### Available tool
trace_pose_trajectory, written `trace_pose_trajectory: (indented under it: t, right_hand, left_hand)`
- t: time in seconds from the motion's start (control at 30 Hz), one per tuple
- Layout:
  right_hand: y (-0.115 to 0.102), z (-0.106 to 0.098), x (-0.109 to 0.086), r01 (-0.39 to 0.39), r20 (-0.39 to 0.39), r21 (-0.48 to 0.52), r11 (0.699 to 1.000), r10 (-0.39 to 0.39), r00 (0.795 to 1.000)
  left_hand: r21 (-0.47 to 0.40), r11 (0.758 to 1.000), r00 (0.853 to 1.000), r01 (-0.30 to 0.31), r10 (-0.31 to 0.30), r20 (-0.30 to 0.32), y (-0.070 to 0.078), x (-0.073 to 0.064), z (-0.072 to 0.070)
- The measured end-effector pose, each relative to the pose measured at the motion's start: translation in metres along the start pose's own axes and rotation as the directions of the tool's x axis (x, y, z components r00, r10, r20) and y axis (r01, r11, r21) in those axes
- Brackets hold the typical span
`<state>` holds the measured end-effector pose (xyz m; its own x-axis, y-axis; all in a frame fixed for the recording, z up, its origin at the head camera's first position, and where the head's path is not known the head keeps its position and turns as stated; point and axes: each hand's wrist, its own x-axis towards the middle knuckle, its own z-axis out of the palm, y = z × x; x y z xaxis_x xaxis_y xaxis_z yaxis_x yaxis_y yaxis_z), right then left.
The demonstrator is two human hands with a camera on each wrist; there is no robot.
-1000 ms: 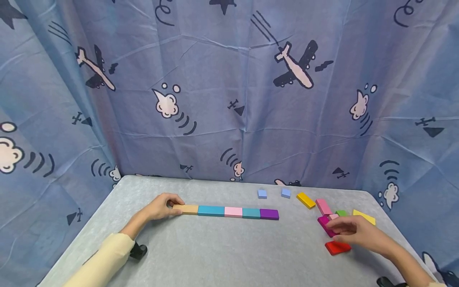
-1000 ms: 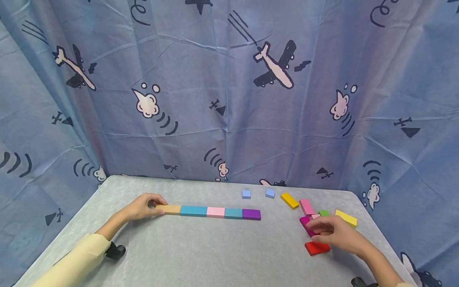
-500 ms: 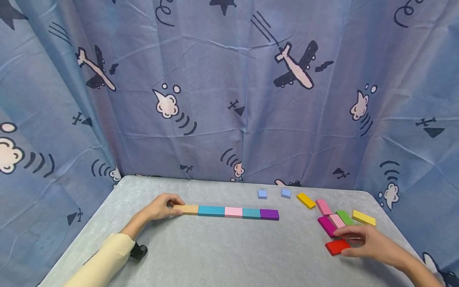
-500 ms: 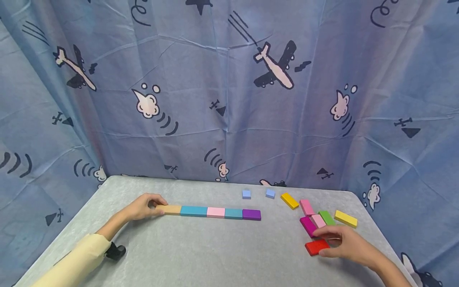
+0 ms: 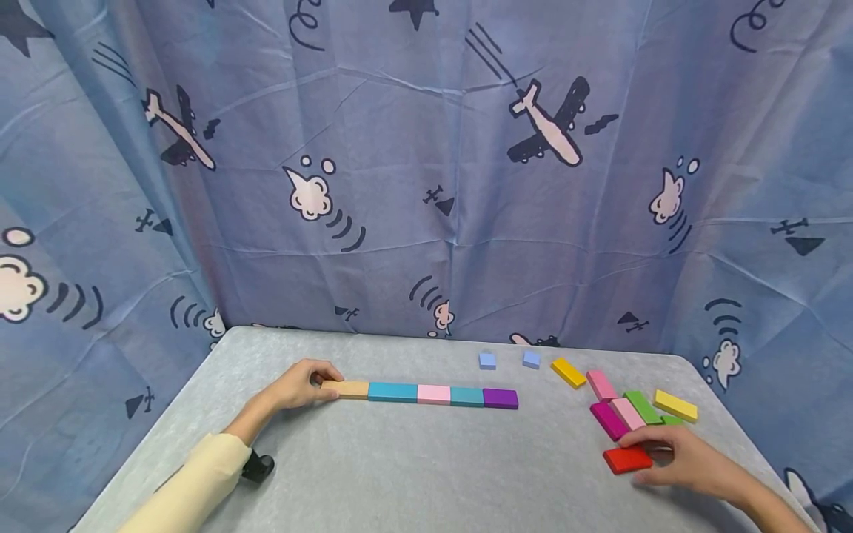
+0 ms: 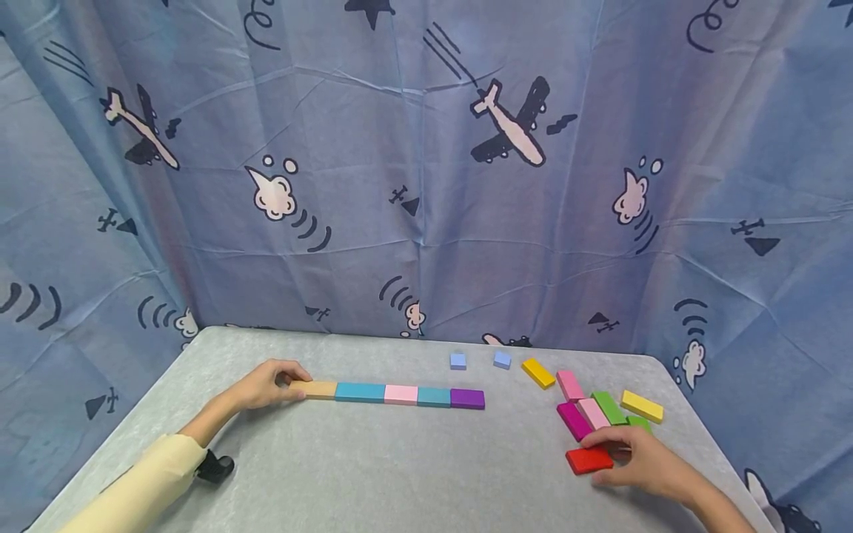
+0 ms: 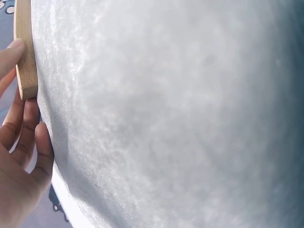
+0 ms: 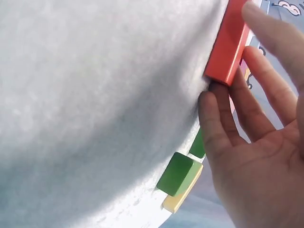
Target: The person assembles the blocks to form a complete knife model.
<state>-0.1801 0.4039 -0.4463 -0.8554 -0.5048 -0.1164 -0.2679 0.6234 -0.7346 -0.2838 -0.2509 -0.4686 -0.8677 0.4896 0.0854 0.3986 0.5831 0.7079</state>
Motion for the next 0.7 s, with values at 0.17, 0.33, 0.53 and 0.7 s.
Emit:
trace_pose_trajectory:
  t: [0.17,0.33,0.53,0.7]
  right_hand:
    - [-0.0010,0.0008,0.0013,-0.030,-0.010,-0.017,0.999,0.029,1.000]
    - [-0.0014,0.0011,0.0038,-0.080,-0.025,-0.025,0.996,0.080,0.997]
    - [-0.0002,0.0016,0.0036,-0.056,-0.034,-0.002,0.998,0.056,0.998]
    - [0.0012,0.0020,0.0029,-0.066,-0.035,0.028,0.997,0.067,0.997]
  left_hand:
    - [-0.004,1.000,1.000,-0.002,0.002,0.001,0.0000,-0.0003,0.0002]
    - [0.000,1.000,1.000,-0.014,0.014,-0.003,0.0000,-0.0009,0.0016]
    - [0.008,1.000,1.000,-0.020,0.020,-0.006,0.0017,-0.0014,0.0010]
    - [0.011,1.000,1.000,-0.023,0.023,-0.004,0.0011,-0.0013,0.0012]
